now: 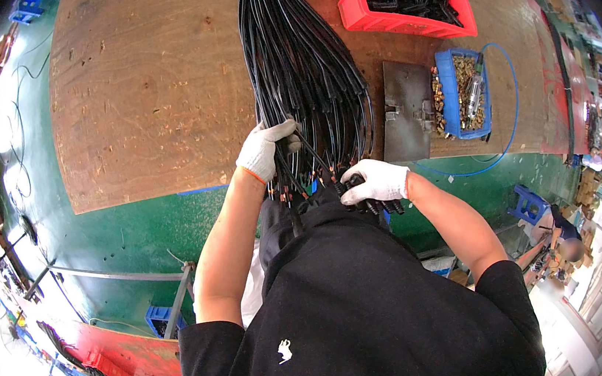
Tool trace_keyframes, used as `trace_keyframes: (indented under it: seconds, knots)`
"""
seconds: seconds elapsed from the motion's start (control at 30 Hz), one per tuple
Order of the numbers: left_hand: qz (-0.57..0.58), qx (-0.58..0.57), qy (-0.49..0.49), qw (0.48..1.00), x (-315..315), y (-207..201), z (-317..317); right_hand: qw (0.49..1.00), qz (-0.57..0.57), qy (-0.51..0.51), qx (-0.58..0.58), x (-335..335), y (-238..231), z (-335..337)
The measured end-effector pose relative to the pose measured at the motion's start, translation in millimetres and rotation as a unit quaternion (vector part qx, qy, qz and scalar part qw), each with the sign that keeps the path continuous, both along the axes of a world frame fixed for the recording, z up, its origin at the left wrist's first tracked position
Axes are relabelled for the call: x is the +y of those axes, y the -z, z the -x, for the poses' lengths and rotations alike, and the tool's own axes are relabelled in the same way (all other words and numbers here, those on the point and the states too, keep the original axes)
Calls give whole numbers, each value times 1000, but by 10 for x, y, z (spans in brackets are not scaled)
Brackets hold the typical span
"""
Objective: Assembling plastic components onto bundles of cables at a workstation.
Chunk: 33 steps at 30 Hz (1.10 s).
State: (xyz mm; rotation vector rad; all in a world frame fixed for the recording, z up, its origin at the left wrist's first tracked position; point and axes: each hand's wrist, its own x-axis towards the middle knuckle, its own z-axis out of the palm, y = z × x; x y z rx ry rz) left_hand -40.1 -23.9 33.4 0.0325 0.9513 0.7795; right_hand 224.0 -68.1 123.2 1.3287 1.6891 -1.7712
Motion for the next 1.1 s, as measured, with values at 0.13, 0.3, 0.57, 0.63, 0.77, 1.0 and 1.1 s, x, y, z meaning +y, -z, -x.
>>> trace_keyframes:
  seconds: [0.13,0.3,0.57,0.63,0.77,1.0,1.1]
  knots:
    - [2,17,42,999,52,-75,-30,986,135,97,1,116,127,176]
    - [30,24,64,997,21,11,-10,965,136,223,32,377,417,449]
    - [23,144,91,985,-17,-67,387,974,81,206,53,1386,669,894]
    - [11,130,86,988,19,-141,490,980,54,186,50,1554,750,914]
    - [7,109,90,990,18,-135,604,960,79,269,-2,1604,593,1040]
    - [-7,39,19,999,-60,-47,310,922,107,358,98,1178,581,1141]
    - [12,38,21,999,-52,-67,314,891,100,431,105,1040,569,1119]
